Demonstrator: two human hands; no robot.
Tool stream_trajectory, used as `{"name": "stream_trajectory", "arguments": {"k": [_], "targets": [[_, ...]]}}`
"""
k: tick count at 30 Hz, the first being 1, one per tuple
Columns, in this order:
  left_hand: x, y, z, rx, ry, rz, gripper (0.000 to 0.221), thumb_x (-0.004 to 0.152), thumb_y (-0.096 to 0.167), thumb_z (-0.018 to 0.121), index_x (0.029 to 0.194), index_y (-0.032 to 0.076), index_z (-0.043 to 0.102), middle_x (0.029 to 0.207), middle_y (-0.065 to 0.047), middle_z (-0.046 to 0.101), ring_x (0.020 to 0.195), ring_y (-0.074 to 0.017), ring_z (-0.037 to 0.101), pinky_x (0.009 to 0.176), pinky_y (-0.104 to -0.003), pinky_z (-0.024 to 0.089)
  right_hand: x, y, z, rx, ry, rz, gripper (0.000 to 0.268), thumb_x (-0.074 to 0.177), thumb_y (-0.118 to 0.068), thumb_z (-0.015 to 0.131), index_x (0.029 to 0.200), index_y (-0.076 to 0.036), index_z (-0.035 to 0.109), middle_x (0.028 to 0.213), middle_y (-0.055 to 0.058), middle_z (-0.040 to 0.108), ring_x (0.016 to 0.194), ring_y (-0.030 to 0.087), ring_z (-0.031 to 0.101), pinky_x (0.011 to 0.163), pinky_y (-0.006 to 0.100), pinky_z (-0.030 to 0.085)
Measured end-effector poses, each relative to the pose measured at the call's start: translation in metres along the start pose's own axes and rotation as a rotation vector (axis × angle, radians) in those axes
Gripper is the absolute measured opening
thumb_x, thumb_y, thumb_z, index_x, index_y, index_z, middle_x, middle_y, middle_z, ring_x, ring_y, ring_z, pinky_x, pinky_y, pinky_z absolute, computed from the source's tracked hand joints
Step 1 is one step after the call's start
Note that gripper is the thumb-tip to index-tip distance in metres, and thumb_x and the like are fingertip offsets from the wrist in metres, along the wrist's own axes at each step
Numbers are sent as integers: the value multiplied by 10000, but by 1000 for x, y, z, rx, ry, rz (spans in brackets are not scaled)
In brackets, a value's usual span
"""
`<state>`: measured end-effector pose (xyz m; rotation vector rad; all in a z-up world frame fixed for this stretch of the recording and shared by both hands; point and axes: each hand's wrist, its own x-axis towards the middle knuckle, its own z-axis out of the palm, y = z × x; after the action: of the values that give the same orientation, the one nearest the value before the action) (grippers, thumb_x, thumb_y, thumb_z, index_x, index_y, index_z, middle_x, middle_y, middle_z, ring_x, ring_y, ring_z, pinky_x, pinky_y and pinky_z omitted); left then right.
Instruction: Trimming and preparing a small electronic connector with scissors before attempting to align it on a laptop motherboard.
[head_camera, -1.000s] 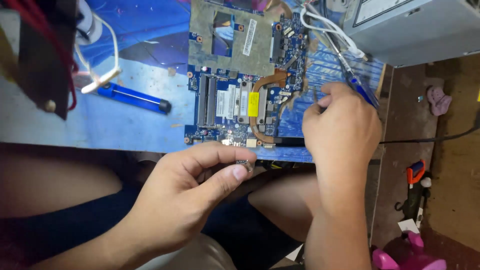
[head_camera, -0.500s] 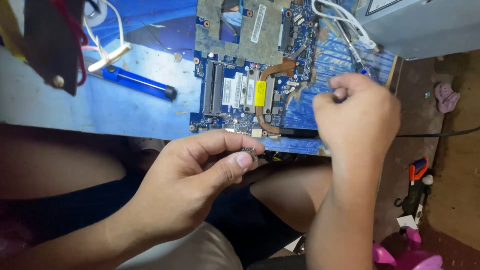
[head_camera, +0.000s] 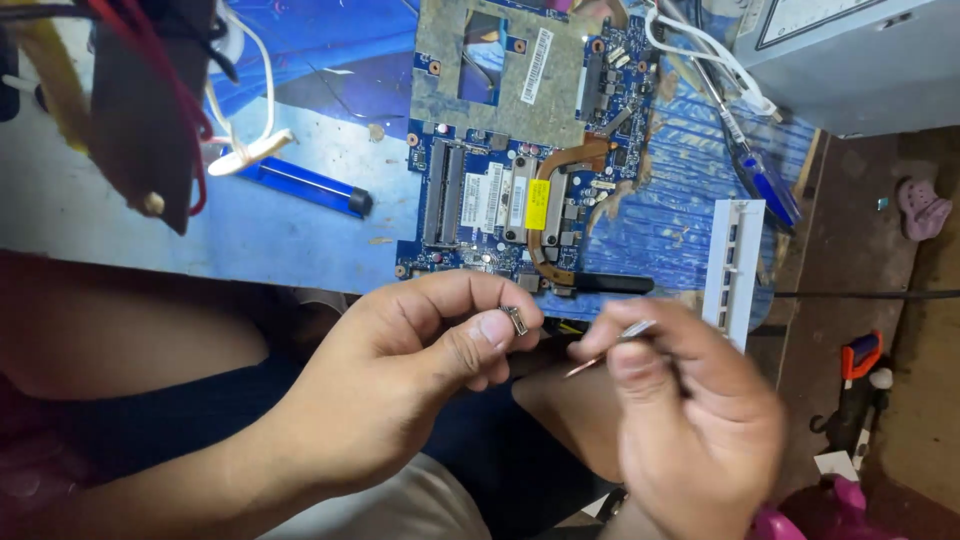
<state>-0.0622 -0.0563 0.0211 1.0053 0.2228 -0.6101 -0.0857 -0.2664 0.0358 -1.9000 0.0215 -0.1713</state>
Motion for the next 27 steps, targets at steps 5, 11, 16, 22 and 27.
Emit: {"name": "stream_trajectory", "arguments": {"k": [5,11,16,22,27], "targets": [[-6,9,2,475,-21,444,191,1103,264,649,1164,169,802,1364,-82,764,1341,-202,729,1208,-405,544,-8,3,20,223,105,295,451,975,-150,828,1373,-13,664,968,132,826,682,123,729,577,221,581],[-1,16,7,647,8,606,175,1090,172,647,1108,75,792,1135,-80,849,1110,-244,846,1024,-381,677,-20,15,36,93,192,121,328,874,-94,915,1142,-4,750,1075,136,819,1010,206,826,988,290,702],[-2,17,10,755,156,675,175,1069,118,667,1150,39,800,1112,-117,820,1032,-228,837,935,-308,649,-22,-5,34,-543,157,-378,91,1010,-45,829,1075,-85,779,1191,178,758,1070,303,747,1004,391,638],[2,14,14,752,186,709,168,1069,113,664,1141,53,803,1120,-114,823,1052,-222,839,969,-310,653,-16,-1,49,-639,223,-459,113,983,-54,848,1064,12,808,1056,160,848,884,279,831,819,382,663],[1,14,18,731,137,730,181,1078,127,645,1144,72,803,1169,-116,828,1103,-240,846,1005,-338,667,-16,6,44,-700,160,-365,352,1069,-217,722,1277,63,769,911,163,826,729,218,784,729,347,613]]}}
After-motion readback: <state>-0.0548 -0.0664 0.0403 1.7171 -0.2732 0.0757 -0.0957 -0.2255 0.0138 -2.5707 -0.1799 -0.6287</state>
